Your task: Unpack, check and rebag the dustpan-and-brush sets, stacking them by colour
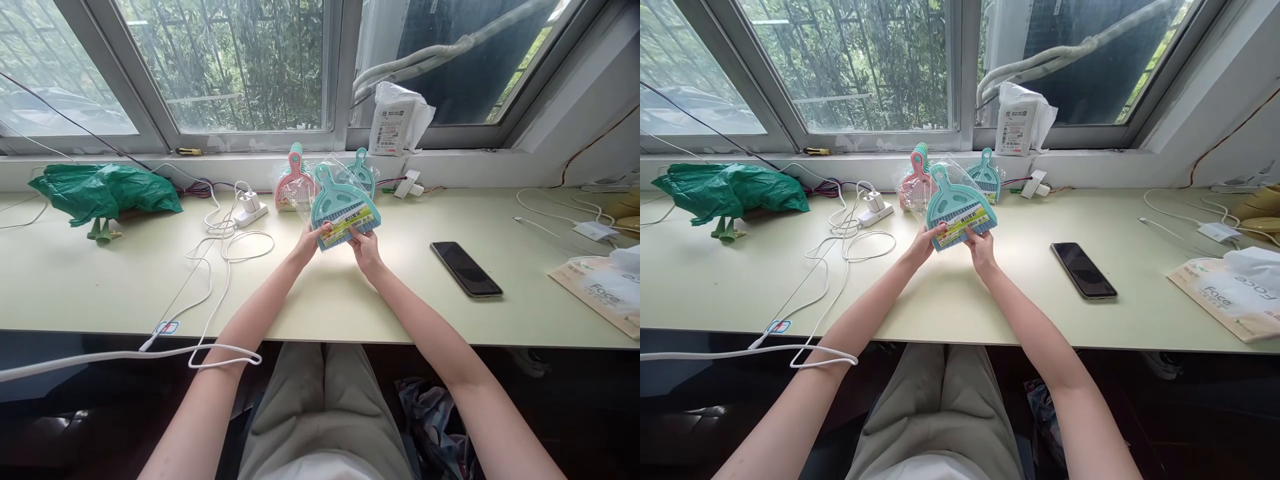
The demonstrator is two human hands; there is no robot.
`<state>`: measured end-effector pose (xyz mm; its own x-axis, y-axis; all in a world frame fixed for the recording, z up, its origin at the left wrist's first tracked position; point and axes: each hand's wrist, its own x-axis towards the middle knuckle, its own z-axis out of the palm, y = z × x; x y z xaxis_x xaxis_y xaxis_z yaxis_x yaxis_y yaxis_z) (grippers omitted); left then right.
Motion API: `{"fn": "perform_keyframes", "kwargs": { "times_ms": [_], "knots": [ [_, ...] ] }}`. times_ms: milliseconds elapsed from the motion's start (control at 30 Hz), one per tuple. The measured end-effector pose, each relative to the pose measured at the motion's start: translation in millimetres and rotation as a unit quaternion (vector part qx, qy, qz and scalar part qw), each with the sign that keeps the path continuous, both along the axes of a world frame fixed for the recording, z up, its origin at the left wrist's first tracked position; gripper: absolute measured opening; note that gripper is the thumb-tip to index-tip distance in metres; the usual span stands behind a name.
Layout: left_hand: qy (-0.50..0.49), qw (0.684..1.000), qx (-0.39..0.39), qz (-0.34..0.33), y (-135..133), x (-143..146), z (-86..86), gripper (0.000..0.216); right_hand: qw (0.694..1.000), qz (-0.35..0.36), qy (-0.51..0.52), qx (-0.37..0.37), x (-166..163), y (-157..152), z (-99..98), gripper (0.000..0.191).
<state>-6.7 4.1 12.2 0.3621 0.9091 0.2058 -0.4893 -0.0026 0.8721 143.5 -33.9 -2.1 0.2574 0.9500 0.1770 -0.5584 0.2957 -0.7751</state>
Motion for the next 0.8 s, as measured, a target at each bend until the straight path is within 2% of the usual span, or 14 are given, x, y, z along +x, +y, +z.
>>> {"fn": "perform_keyframes", "kwargs": {
  "times_ms": [200,333,433,600,800],
  "knots": [
    [0.050,0.998,0.010,-0.023,-5.3,-2.0,4.1,0.065,1.000,-0.012,0.009,0.003,2.8,0.5,2.7,0.039],
    [0.060,0.995,0.035,-0.068,-2.9,-13.6,14.6,0.053,1.000,0.024,-0.002,0.013,12.4,0.3,10.1,0.034],
    [0.062,0.995,0.050,-0.068,0.9,-21.1,19.0,0.046,0.998,0.052,-0.027,0.006,19.4,0.3,13.7,0.033],
    [0.068,0.997,0.014,-0.035,5.4,-27.5,18.7,0.047,0.994,0.090,-0.052,-0.016,18.5,0.3,11.4,0.034],
    [0.130,0.986,-0.011,-0.101,3.1,-26.1,15.2,0.049,0.998,0.063,-0.023,-0.005,11.4,1.1,8.4,0.037]
  ]
}}
